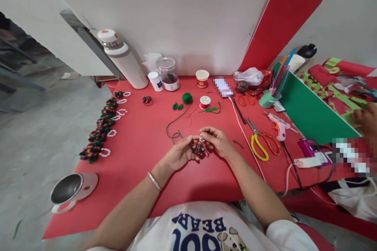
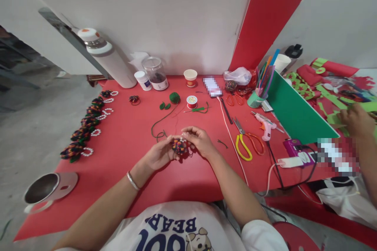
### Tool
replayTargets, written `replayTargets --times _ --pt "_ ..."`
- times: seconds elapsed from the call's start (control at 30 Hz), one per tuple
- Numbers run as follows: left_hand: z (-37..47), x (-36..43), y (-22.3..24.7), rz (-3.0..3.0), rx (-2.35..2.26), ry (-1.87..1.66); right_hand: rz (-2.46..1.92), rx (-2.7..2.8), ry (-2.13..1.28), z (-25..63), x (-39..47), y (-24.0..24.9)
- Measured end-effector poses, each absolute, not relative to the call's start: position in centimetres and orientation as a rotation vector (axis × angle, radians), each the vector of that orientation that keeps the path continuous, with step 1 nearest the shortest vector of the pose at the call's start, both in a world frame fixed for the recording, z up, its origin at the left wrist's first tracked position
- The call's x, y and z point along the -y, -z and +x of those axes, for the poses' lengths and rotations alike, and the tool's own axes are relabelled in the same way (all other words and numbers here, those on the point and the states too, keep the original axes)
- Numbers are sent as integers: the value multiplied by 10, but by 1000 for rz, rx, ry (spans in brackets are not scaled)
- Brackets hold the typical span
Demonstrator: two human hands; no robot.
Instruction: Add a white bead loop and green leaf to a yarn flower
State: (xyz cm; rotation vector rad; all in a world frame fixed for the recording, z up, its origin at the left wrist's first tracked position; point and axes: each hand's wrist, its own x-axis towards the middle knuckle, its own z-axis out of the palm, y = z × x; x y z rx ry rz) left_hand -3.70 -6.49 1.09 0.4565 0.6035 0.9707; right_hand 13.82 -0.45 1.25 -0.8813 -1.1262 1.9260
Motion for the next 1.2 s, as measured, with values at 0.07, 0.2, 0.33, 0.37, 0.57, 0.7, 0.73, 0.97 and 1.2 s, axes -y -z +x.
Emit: replayTargets --times 0.07,0.2,0.33,0.37,0.57,0.7,0.73,0.97,1.2 --pt "-38 64 -11 404 -566 -963 -853 1146 -1964 138 4 -8" --pt "-40 65 -11 368 -501 -912 -846 1190 -1957 136 4 -1" --pt "-42 67 -6 415 -481 -840 -863 1172 -1925 134 6 -2" --pt "-42 68 -5 428 -475 -831 -865 1161 -1927 134 6 -2" --pt "-43 69 -18 523 -395 -872 -900 1091 -1936 134 4 -7" --pt "-48 68 -28 575 -408 -976 -918 1030 -1918 135 2 -11" --pt "-50 67 -29 573 -411 -1017 -903 1027 -1904 135 2 -12" --pt "-52 66 -33 437 -396 -1157 -779 1133 -1924 134 3 -12" --pt "-54 64 -42 352 -357 -1231 -808 1195 -2000 134 6 -11"
